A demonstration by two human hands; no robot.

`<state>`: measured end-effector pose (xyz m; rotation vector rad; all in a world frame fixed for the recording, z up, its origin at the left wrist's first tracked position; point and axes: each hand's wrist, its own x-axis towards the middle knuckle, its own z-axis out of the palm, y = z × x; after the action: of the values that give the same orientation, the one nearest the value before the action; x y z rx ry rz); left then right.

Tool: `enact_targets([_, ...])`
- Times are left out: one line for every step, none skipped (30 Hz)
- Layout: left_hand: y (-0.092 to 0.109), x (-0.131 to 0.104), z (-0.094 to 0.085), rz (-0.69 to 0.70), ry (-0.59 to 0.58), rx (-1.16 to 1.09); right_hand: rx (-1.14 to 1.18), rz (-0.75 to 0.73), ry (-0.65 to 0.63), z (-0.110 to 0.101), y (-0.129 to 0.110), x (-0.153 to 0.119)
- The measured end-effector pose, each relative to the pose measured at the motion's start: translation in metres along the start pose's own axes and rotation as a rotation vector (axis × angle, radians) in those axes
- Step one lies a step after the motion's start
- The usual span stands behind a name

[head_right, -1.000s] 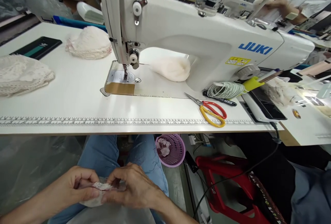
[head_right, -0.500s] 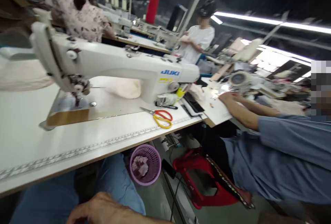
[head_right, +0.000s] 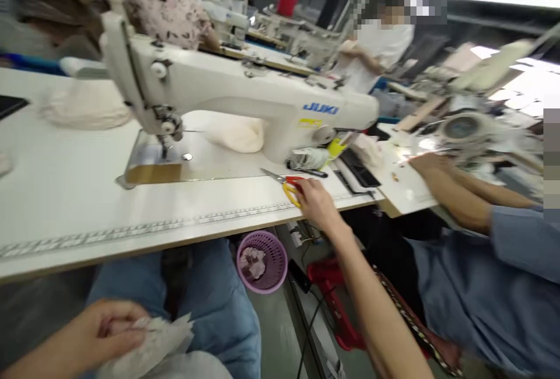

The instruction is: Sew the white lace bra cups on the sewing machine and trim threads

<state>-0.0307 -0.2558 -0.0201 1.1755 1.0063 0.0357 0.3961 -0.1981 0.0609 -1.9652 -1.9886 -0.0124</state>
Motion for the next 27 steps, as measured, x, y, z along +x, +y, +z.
enact_targets([0.009,-0.005,0.0,-0.004,-0.007,-0.028,-0.004,-0.012,-0.008,0.004,0.004,0.0])
enact_targets([0.017,-0.009,-0.001,-0.024,-0.021,-0.061,-0.006,-0.021,-0.015,0.006,0.006,-0.001])
enact_targets([0.024,-0.013,-0.002,-0.039,-0.033,-0.082,-0.008,-0.027,-0.017,0.007,0.005,-0.005])
enact_targets([0.029,-0.016,-0.003,-0.059,-0.036,-0.102,-0.015,-0.028,-0.006,0.006,0.001,-0.01])
enact_targets([0.031,-0.018,-0.003,-0.076,-0.046,-0.118,-0.023,-0.028,0.008,0.003,-0.005,-0.018])
enact_targets([0.032,-0.02,-0.002,-0.087,-0.053,-0.129,-0.021,-0.031,0.024,0.0,-0.015,-0.027])
enact_targets([0.031,-0.021,-0.002,-0.092,-0.062,-0.137,-0.011,-0.039,0.039,-0.004,-0.026,-0.038])
enact_targets([0.03,-0.021,-0.002,-0.09,-0.073,-0.144,0.035,-0.054,0.047,-0.006,-0.041,-0.049])
enact_targets([0.028,-0.021,-0.002,-0.082,-0.091,-0.151,0.128,-0.085,0.032,-0.007,-0.057,-0.061])
enact_targets([0.025,-0.02,-0.002,-0.068,-0.11,-0.157,0.24,-0.109,-0.016,-0.006,-0.073,-0.073])
enact_targets([0.024,-0.02,-0.002,-0.058,-0.127,-0.165,0.345,-0.115,-0.105,-0.003,-0.089,-0.085])
enact_targets([0.022,-0.019,-0.002,-0.049,-0.143,-0.176,0.419,-0.135,-0.232,0.001,-0.104,-0.096])
enact_targets([0.021,-0.019,-0.002,-0.043,-0.156,-0.184,0.465,-0.144,-0.363,0.007,-0.117,-0.105])
enact_targets([0.02,-0.019,-0.002,-0.04,-0.162,-0.191,0.502,-0.158,-0.464,0.014,-0.127,-0.113])
enact_targets([0.019,-0.019,-0.002,-0.037,-0.163,-0.197,0.526,-0.161,-0.536,0.022,-0.136,-0.119])
enact_targets([0.019,-0.02,-0.002,-0.033,-0.163,-0.201,0.546,-0.161,-0.589,0.03,-0.141,-0.123])
enact_targets([0.018,-0.022,-0.002,-0.027,-0.165,-0.204,0.564,-0.162,-0.626,0.037,-0.145,-0.126])
enact_targets([0.017,-0.023,-0.003,-0.021,-0.169,-0.205,0.578,-0.16,-0.654,0.043,-0.148,-0.127])
enact_targets([0.016,-0.024,-0.003,-0.017,-0.167,-0.205,0.589,-0.161,-0.678,0.047,-0.15,-0.127])
enact_targets([0.015,-0.025,-0.003,-0.015,-0.161,-0.204,0.597,-0.165,-0.701,0.05,-0.152,-0.127])
enact_targets([0.014,-0.026,-0.003,-0.017,-0.154,-0.203,0.601,-0.169,-0.724,0.052,-0.154,-0.125])
enact_targets([0.013,-0.026,-0.003,-0.019,-0.148,-0.204,0.603,-0.174,-0.744,0.054,-0.155,-0.124])
enact_targets([0.013,-0.026,-0.003,-0.02,-0.142,-0.207,0.605,-0.179,-0.763,0.054,-0.157,-0.123])
enact_targets([0.013,-0.025,-0.003,-0.019,-0.145,-0.209,0.608,-0.182,-0.777,0.055,-0.158,-0.122])
enact_targets([0.013,-0.025,-0.003,-0.016,-0.152,-0.209,0.613,-0.18,-0.783,0.056,-0.159,-0.121])
enact_targets([0.013,-0.025,-0.004,-0.013,-0.161,-0.206,0.618,-0.175,-0.785,0.056,-0.159,-0.121])
enact_targets([0.013,-0.025,-0.004,-0.011,-0.165,-0.204,0.623,-0.169,-0.779,0.058,-0.159,-0.122])
